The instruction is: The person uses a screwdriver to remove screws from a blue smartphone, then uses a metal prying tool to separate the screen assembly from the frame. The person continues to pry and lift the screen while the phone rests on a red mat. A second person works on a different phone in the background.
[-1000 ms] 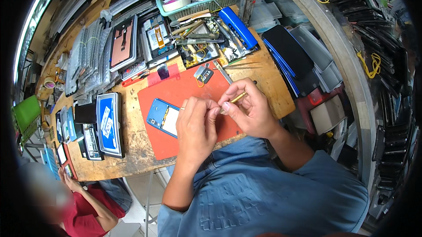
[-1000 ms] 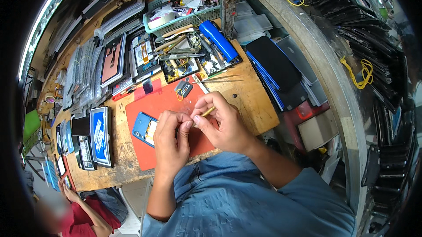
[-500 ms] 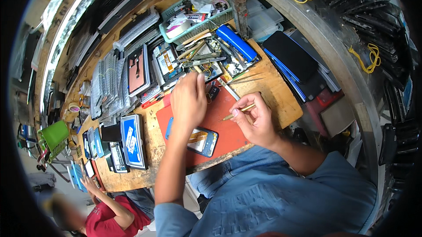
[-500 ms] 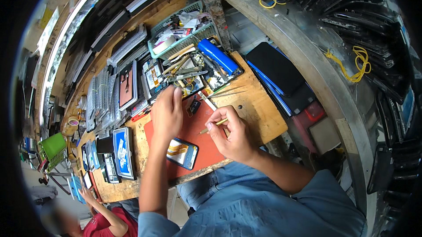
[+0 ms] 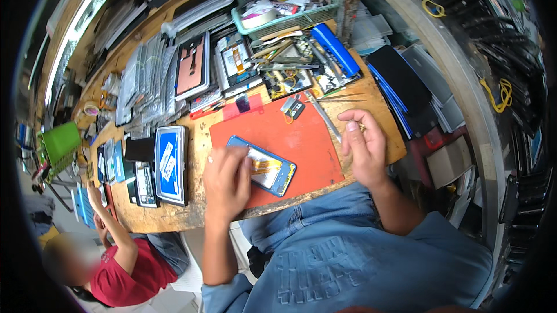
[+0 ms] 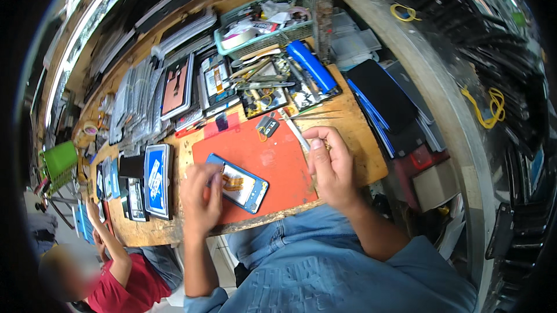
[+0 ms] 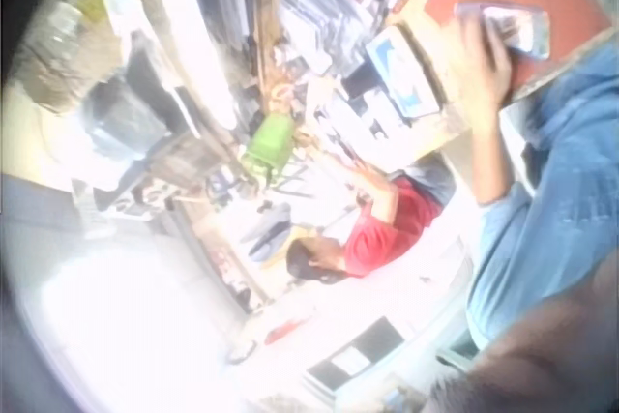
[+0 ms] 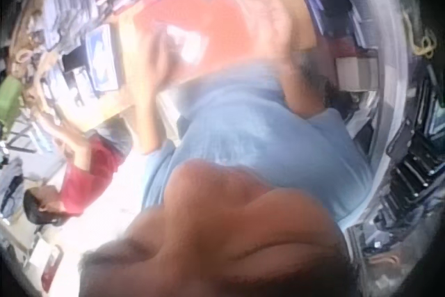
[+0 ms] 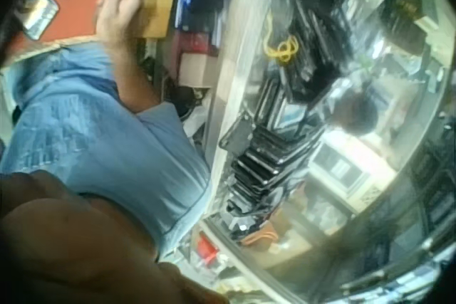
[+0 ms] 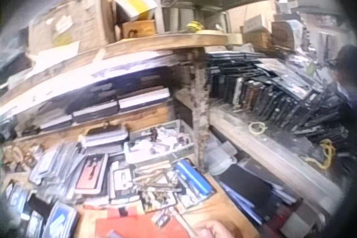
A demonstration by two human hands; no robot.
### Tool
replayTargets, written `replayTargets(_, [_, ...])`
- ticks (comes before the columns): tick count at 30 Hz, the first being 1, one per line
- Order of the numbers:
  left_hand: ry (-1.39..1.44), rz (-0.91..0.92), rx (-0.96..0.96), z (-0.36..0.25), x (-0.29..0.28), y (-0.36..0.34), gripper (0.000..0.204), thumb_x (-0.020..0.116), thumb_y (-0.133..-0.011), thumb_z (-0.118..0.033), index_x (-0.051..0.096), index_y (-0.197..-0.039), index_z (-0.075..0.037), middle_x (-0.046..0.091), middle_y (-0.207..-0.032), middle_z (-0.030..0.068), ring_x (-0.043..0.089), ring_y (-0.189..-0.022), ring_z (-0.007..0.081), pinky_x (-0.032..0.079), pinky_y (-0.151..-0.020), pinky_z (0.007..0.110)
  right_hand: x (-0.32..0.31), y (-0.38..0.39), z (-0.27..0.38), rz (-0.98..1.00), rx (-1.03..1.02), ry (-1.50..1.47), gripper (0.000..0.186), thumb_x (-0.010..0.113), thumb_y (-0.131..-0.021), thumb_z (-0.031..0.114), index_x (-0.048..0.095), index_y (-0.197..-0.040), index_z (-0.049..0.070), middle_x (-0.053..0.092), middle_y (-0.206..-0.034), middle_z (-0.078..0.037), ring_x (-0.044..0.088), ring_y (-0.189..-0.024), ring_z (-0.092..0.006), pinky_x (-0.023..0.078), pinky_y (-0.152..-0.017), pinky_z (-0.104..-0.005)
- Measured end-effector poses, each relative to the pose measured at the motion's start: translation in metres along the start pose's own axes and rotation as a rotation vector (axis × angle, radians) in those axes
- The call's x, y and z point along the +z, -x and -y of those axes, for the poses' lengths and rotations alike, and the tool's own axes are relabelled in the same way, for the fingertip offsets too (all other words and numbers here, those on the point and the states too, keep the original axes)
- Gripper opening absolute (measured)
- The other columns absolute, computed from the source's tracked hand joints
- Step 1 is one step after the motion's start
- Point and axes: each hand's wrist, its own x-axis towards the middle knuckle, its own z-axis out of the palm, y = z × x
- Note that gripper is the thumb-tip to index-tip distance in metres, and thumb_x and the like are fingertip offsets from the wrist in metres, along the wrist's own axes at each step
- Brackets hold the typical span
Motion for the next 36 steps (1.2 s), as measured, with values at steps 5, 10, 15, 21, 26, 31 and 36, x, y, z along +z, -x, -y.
replayTargets(5, [0.105,-0.189,-0.188,-0.003,0.002,0.074,0.009,0.068,-0.092,0.002,0.074,-0.099,-0.001,0.072,-0.093,0.0157,0.067,-0.084,0.0329,0.052,-0.077,0.042,-0.008,-0.036,0.026,0.224,-0.092,1.061,0.020,0.073,-0.101,0.021,0.069,-0.103,0.001,0.061,-0.066,-0.015,0.064,-0.062,-0.0284,0.047,-0.061,-0.0426])
replayTargets(10, [0.123,-0.313,-0.300,0.004,0.005,0.086,0.009,0.068,-0.092,0.001,0.074,-0.099,-0.001,0.073,-0.093,0.0145,0.068,-0.084,0.0326,0.052,-0.077,0.042,-0.006,-0.059,0.020,0.354,0.013,1.100,0.024,0.076,-0.096,0.025,0.071,-0.089,0.002,0.067,-0.069,-0.017,0.068,-0.069,-0.0395,0.050,-0.065,-0.0515])
replayTargets(15, [0.169,-0.301,-0.244,0.010,0.006,0.083,0.009,0.069,-0.092,0.001,0.074,-0.100,-0.002,0.073,-0.093,0.0145,0.068,-0.085,0.0329,0.052,-0.075,0.042,0.018,-0.073,0.044,0.051,-0.258,1.066,0.018,0.077,-0.099,0.017,0.073,-0.097,0.000,0.048,-0.057,-0.004,0.043,-0.052,-0.0121,0.037,-0.052,-0.0354])
replayTargets(21, [-0.006,0.014,0.063,0.049,-0.013,-0.030,0.033,0.074,-0.094,-0.007,0.066,-0.126,-0.002,0.071,-0.102,0.0183,0.069,-0.100,0.0403,0.055,-0.086,0.049,0.044,-0.043,0.055,0.195,-0.287,0.792,0.008,0.073,-0.101,0.008,0.071,-0.103,0.001,0.050,-0.063,0.005,0.044,-0.060,-0.0022,0.036,-0.054,-0.0265])
replayTargets(26, [-0.067,0.367,0.009,0.087,0.022,-0.078,0.039,0.073,-0.093,-0.007,0.063,-0.130,-0.005,0.072,-0.110,0.0185,0.071,-0.104,0.0419,0.057,-0.087,0.051,0.037,0.000,-0.017,0.294,-0.171,0.534,0.009,0.073,-0.101,0.012,0.070,-0.101,0.003,0.053,-0.060,0.002,0.047,-0.054,-0.0039,0.036,-0.051,-0.0284])
replayTargets(31, [-0.274,0.235,0.096,0.082,0.027,-0.069,0.028,0.069,-0.091,-0.006,0.068,-0.118,-0.005,0.073,-0.098,0.0184,0.072,-0.098,0.0400,0.058,-0.084,0.051,0.035,0.008,-0.023,0.281,0.023,0.281,0.008,0.069,-0.105,0.009,0.068,-0.100,0.003,0.054,-0.064,0.006,0.044,-0.059,0.0007,0.034,-0.053,-0.0238])
replayTargets(36, [-0.162,-0.268,0.202,0.077,-0.014,-0.081,0.013,0.071,-0.088,-0.001,0.076,-0.099,-0.006,0.073,-0.089,0.0159,0.069,-0.087,0.0366,0.053,-0.079,0.048,0.037,0.004,-0.024,0.353,-0.014,0.354,0.008,0.069,-0.104,0.009,0.067,-0.102,0.002,0.056,-0.068,0.004,0.046,-0.061,-0.0015,0.036,-0.054,-0.0256])
